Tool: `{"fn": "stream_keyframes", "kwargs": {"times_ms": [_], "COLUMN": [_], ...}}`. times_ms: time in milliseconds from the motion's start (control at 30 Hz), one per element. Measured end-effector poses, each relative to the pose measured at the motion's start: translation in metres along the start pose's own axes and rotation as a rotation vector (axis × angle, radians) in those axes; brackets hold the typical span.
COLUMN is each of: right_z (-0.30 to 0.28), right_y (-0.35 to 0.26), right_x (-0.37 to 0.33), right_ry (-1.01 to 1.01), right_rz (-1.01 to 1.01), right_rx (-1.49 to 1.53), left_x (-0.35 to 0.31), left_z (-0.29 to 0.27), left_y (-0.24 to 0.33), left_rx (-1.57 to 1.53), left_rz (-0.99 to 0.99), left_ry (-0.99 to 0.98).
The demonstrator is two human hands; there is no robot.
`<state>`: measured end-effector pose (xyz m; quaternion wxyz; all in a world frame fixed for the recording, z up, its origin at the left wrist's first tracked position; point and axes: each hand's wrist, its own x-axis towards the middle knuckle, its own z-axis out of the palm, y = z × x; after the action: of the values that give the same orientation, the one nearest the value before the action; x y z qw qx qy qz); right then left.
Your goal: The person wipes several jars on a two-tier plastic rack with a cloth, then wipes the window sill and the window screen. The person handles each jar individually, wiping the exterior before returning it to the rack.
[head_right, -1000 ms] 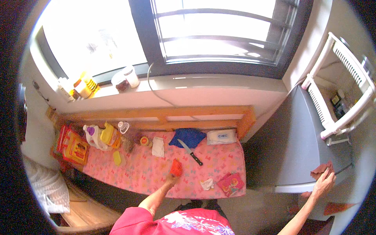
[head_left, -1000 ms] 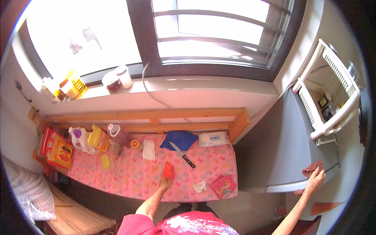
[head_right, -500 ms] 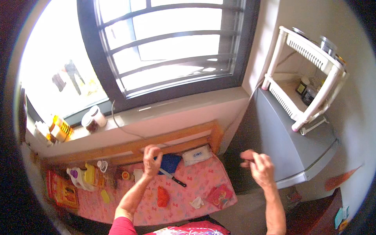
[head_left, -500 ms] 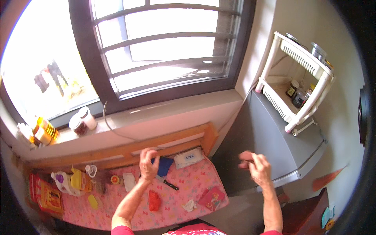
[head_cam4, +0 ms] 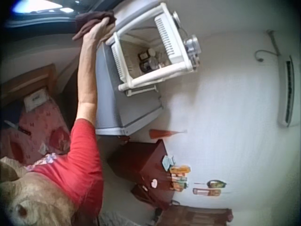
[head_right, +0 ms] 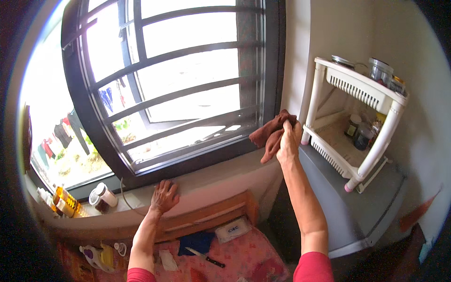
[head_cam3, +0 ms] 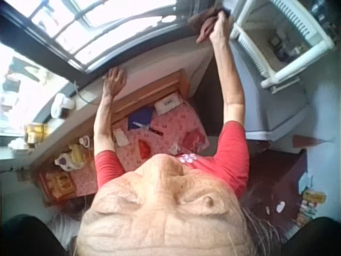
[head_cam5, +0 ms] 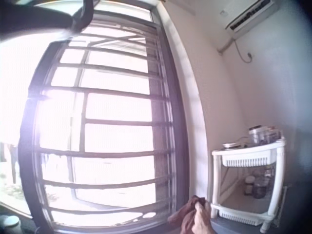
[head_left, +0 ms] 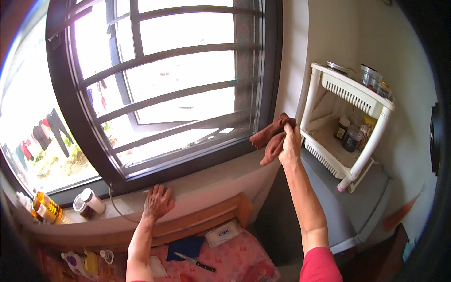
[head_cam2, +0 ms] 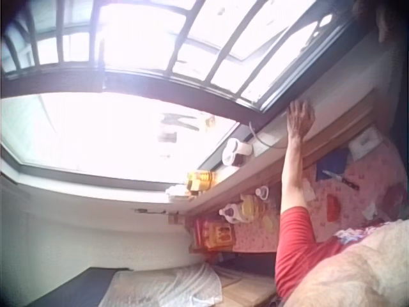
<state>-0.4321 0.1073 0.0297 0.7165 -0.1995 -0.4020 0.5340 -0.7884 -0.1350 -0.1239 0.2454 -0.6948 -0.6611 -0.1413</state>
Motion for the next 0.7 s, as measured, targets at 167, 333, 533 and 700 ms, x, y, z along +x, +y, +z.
{"fn": "stream_keyframes", "kwargs": {"times_ms": [167,333,533,700], "right_z": [0.031,-0.008,-0.069,-0.055], "right_y": [0.040,0.132,0.184,0.178], "right_x": [0.064,0.081,0.018,-0.018], "right_ry": [0.129,0.188,0.155,-0.152], "right_rz": [-0.396,-0.820,-0.431,-0.370], "right_rx": [-0.340,-1.192,-1.815,-1.770], "left_x": [0.007,0.003,0.001,0.004], "left_z": [-0.006,-0.009,-0.002,-0.002], "left_y": [0.004,0.002,0.001,0.003], "left_rx": [-0.186,-0.157,-0.215,-0.251], "left_rz": [-0.174,-0.182,-0.185,-0.209], "left_ry": [0.000,-0.073,-0.067,-0.076]}}
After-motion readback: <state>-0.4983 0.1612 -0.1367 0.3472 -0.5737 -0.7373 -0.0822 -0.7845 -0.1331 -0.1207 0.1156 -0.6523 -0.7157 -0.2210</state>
